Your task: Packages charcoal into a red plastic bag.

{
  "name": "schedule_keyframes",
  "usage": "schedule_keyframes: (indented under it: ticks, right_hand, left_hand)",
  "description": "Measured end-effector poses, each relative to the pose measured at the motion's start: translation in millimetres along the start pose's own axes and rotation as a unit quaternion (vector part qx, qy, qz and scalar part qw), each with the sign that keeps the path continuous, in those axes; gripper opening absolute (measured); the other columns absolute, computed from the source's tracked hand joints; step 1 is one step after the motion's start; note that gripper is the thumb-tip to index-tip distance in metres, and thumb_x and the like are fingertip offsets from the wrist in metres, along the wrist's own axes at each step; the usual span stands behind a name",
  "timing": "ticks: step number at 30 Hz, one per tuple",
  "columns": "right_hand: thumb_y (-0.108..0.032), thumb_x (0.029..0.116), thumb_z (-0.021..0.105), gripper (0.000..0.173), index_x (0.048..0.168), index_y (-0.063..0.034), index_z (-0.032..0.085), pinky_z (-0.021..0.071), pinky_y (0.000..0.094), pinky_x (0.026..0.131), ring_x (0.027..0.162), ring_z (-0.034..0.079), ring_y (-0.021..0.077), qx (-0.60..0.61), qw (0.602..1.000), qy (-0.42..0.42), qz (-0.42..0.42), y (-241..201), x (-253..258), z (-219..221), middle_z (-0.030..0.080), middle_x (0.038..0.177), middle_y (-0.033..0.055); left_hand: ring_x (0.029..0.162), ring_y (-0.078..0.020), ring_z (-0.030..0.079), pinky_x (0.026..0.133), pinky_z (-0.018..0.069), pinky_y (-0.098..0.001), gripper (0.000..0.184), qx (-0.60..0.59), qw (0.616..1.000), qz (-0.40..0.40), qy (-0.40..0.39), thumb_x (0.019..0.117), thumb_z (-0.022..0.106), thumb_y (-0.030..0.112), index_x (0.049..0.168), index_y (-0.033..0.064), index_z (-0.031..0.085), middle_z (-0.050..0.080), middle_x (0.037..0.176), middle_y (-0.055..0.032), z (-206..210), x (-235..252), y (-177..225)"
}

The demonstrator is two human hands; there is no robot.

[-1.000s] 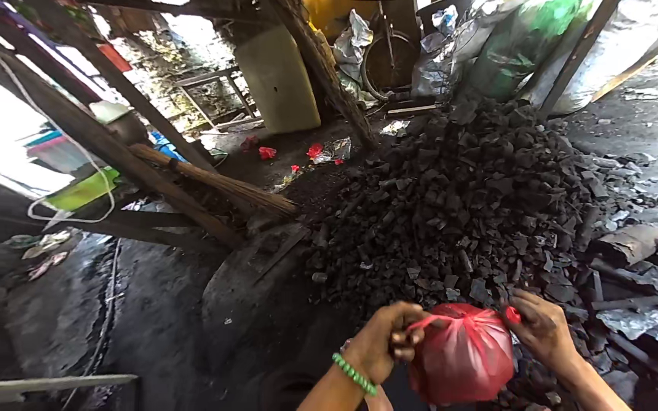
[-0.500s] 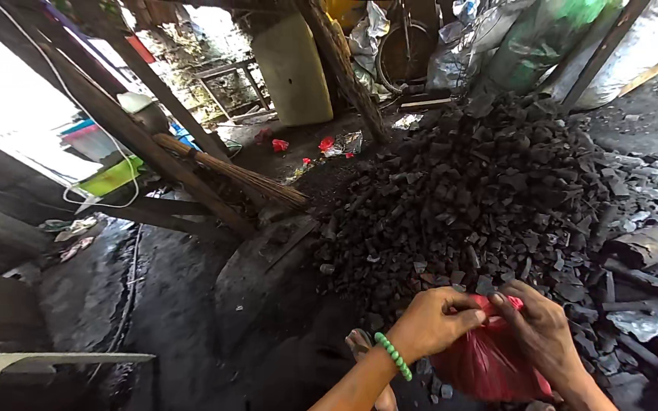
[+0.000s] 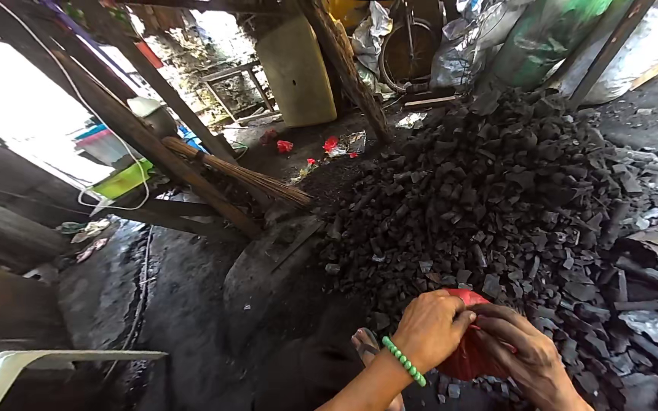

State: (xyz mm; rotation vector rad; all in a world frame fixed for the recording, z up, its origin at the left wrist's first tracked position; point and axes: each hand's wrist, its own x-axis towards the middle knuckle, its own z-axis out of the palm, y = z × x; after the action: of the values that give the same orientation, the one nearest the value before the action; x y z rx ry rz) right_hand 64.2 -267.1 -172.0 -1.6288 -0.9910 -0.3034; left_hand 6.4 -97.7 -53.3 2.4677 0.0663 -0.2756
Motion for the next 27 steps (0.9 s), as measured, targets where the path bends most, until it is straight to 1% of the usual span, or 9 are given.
schedule_keyframes:
  ticks: [3,8,10,12,14,17,19,21,27]
  right_hand:
    - [-0.022,0.0971,0.062,0.022,0.096,-0.003,0.074,0.0546,0.0174,0.088,0.096,0.068,0.0009,0.077,0.993,-0.013,0.085,1,1,-7,0.074,0.097,0.0039]
    - [-0.023,0.0961,0.064,0.021,0.094,-0.0054,0.075,0.0557,0.0196,0.091,0.106,0.069,0.006,0.071,0.996,-0.013,0.057,1,0,-10,0.075,0.113,0.0087]
    - [-0.028,0.0967,0.069,0.021,0.099,-0.0086,0.076,0.055,0.0199,0.095,0.11,0.068,0.0063,0.065,0.998,-0.008,0.027,0,-1,-11,0.075,0.114,0.0061]
    - [-0.042,0.0915,0.075,0.032,0.101,-0.0116,0.069,0.056,0.0196,0.09,0.108,0.067,0.006,0.051,0.999,-0.01,0.005,-2,2,-15,0.071,0.113,0.0046]
    - [-0.057,0.0852,0.076,0.048,0.094,-0.0127,0.06,0.0521,0.015,0.081,0.094,0.061,0.0027,0.025,1.0,0.003,-0.006,-7,10,-17,0.062,0.098,0.0022]
    - [-0.036,0.0969,0.068,0.036,0.078,-0.0061,0.06,0.0472,0.013,0.071,0.075,0.057,0.0035,0.01,0.997,0.07,-0.035,-16,23,-13,0.057,0.074,0.0038]
    - [-0.021,0.0969,0.064,0.03,0.072,-0.005,0.061,0.0468,0.0143,0.068,0.071,0.057,0.0064,-0.042,0.992,0.095,-0.074,-20,30,-13,0.057,0.069,0.0051]
    - [-0.017,0.0951,0.063,0.026,0.071,-0.007,0.062,0.0493,0.0178,0.07,0.071,0.059,0.0098,-0.093,0.985,0.096,-0.113,-24,31,-19,0.059,0.068,0.0049]
    - [-0.017,0.0968,0.059,0.028,0.07,-0.0088,0.057,0.0483,0.0219,0.066,0.066,0.056,0.013,-0.184,0.971,0.081,-0.133,-32,17,-63,0.053,0.065,0.0043]
  left_hand:
    - [0.101,-0.0326,0.068,0.09,0.0538,-0.0483,0.034,0.011,0.997,0.06,0.046,0.105,0.056,0.027,0.12,-0.0017,0.067,0.069,0.111,-0.0209,10,0,-1]
    - [0.085,-0.0183,0.059,0.081,0.0482,-0.0337,0.033,-0.139,0.989,0.023,-0.048,0.1062,0.053,0.022,0.102,-0.0055,0.07,0.063,0.092,-0.0123,6,2,-2]
    - [0.057,0.0,0.044,0.054,0.038,-0.0163,0.024,-0.35,0.93,-0.065,-0.093,0.1076,0.049,0.018,0.094,0.0043,0.063,0.051,0.072,0.0055,9,3,-8]
    - [0.05,0.0023,0.045,0.049,0.0405,-0.0135,0.024,-0.509,0.846,-0.12,-0.1,0.1085,0.047,0.017,0.092,0.0092,0.062,0.054,0.066,0.009,11,1,-10]
    - [0.052,0.0011,0.047,0.051,0.043,-0.0148,0.025,-0.534,0.832,-0.111,-0.103,0.1084,0.045,0.016,0.091,0.0102,0.063,0.053,0.065,0.009,11,0,-9]
    - [0.057,0.0033,0.047,0.055,0.0418,-0.0136,0.02,-0.406,0.908,-0.026,-0.102,0.1055,0.048,0.012,0.103,0.0054,0.066,0.056,0.074,0.0088,10,-5,-3]
    - [0.077,-0.0041,0.055,0.071,0.0471,-0.0192,0.024,-0.182,0.978,0.098,-0.027,0.1028,0.054,0.012,0.105,-0.0043,0.071,0.063,0.095,-0.0038,7,-9,3]
    - [0.082,-0.019,0.067,0.072,0.0568,-0.0321,0.021,0.006,0.966,0.238,0.105,0.0964,0.058,0.01,0.095,-0.003,0.074,0.068,0.098,-0.0148,10,-7,3]
    - [0.056,-0.0163,0.061,0.047,0.0519,-0.0285,0.025,0.18,0.883,0.347,0.258,0.097,0.056,0.017,0.082,0.0014,0.069,0.062,0.077,-0.0096,22,11,-26]
